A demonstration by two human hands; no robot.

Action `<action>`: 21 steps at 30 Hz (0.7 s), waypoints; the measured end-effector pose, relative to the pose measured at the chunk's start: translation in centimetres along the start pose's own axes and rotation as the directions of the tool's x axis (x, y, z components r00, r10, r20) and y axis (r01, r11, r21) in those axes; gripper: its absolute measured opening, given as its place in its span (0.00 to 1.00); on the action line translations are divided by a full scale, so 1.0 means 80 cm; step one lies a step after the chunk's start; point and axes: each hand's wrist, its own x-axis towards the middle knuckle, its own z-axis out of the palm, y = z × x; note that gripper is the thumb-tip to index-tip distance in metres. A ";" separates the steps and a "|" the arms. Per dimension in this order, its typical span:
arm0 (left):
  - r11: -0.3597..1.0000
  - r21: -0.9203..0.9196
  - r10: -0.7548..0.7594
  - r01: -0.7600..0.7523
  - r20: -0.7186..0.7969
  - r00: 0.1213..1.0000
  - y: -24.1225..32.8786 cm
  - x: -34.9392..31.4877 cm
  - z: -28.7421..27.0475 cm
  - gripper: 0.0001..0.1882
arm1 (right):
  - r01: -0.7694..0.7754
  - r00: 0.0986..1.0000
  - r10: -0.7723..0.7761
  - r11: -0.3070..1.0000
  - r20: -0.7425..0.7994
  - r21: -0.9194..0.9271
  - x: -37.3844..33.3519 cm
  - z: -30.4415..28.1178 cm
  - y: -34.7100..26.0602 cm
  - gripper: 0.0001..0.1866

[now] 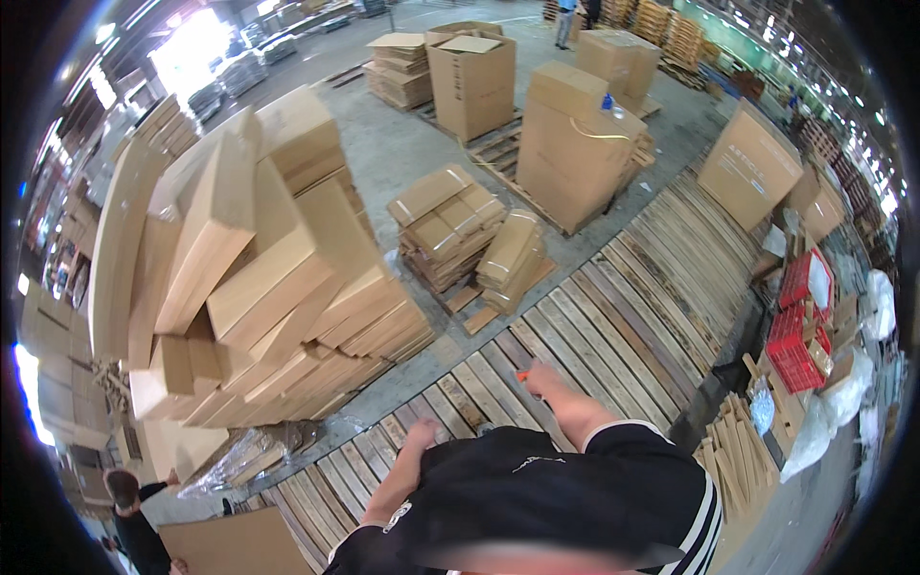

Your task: The person assembles and seals a cardboard box on a wooden pallet. They place white plastic-wrapped items inside, fold the flaps, and use a handheld tape dispenser to seal the box. A coworker assists by holding the box and applying a label.

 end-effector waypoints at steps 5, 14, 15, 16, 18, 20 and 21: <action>0.789 0.222 0.481 -0.572 0.356 0.801 0.126 0.037 0.014 0.26 | -0.326 0.944 0.281 0.875 0.173 0.357 0.065 0.022 0.274 0.20; 0.396 0.709 0.427 -0.583 0.420 0.801 0.167 0.223 -0.088 0.17 | -0.772 0.602 0.418 0.089 0.680 0.629 -0.083 0.134 0.438 0.18; 0.893 0.416 0.055 -0.173 0.280 0.958 0.177 0.230 -0.089 0.17 | -0.782 0.577 0.403 0.022 0.711 0.623 -0.099 0.123 0.429 0.18; 0.926 0.014 -0.376 0.378 0.151 0.914 0.189 0.233 -0.092 0.17 | -0.788 0.551 0.385 -0.052 0.740 0.614 -0.114 0.110 0.417 0.18; 0.894 0.162 -0.438 0.417 0.129 0.890 0.228 0.244 -0.091 0.18 | -0.776 0.526 0.364 -0.163 0.769 0.609 -0.125 0.075 0.395 0.19; 0.822 0.564 -0.296 0.081 0.302 0.906 0.285 0.271 -0.087 0.20 | -0.751 0.508 0.352 -0.265 0.786 0.605 -0.124 0.037 0.382 0.19; 0.740 0.667 -0.232 -0.084 0.371 0.899 0.325 0.296 -0.082 0.20 | -0.738 0.497 0.349 -0.311 0.795 0.598 -0.117 0.018 0.379 0.20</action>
